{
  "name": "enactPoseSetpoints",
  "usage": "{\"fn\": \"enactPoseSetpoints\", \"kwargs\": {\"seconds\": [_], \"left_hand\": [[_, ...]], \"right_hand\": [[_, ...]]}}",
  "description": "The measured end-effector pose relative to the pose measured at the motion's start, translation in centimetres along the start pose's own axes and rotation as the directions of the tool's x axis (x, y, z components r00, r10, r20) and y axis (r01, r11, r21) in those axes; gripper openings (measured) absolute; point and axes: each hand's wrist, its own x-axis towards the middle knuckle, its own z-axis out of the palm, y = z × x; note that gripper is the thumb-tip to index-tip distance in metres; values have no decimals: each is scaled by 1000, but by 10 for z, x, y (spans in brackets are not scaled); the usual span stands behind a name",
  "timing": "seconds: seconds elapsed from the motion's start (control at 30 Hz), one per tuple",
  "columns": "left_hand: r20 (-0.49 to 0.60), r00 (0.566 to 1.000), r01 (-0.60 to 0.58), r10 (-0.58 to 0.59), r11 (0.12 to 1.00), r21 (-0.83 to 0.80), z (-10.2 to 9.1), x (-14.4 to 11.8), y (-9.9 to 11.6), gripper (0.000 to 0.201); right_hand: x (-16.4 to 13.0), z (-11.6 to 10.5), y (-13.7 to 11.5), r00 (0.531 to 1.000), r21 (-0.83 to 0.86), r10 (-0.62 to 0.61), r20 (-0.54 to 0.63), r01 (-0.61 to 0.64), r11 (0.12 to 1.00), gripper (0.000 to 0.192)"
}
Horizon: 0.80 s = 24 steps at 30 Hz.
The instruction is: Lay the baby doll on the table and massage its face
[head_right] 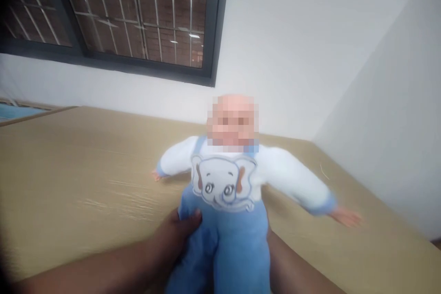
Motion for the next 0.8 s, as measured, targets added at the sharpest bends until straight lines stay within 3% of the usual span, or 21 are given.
{"fn": "enactPoseSetpoints", "kwargs": {"seconds": [0.1,0.23,0.37,0.53,0.63,0.8], "left_hand": [[-95,989,-102,116,985,141,-11,18,12,54],[-150,975,-120,163,959,258,-21,31,24,54],[-174,980,-39,102,943,330,-28,37,25,51],[-150,988,46,39,850,525,-37,46,33,48],[-126,990,50,67,660,750,-41,49,43,51],[-96,981,64,170,184,981,-42,45,57,64]], "right_hand": [[9,-5,0,1000,134,-21,17,19,991,75],[10,-3,9,996,537,50,68,-79,840,51],[10,0,18,981,485,132,145,-187,854,62],[17,-2,28,979,391,116,167,-174,904,54],[22,-6,35,984,251,109,140,-141,958,56],[23,-15,34,995,-60,54,82,-49,997,68]]}}
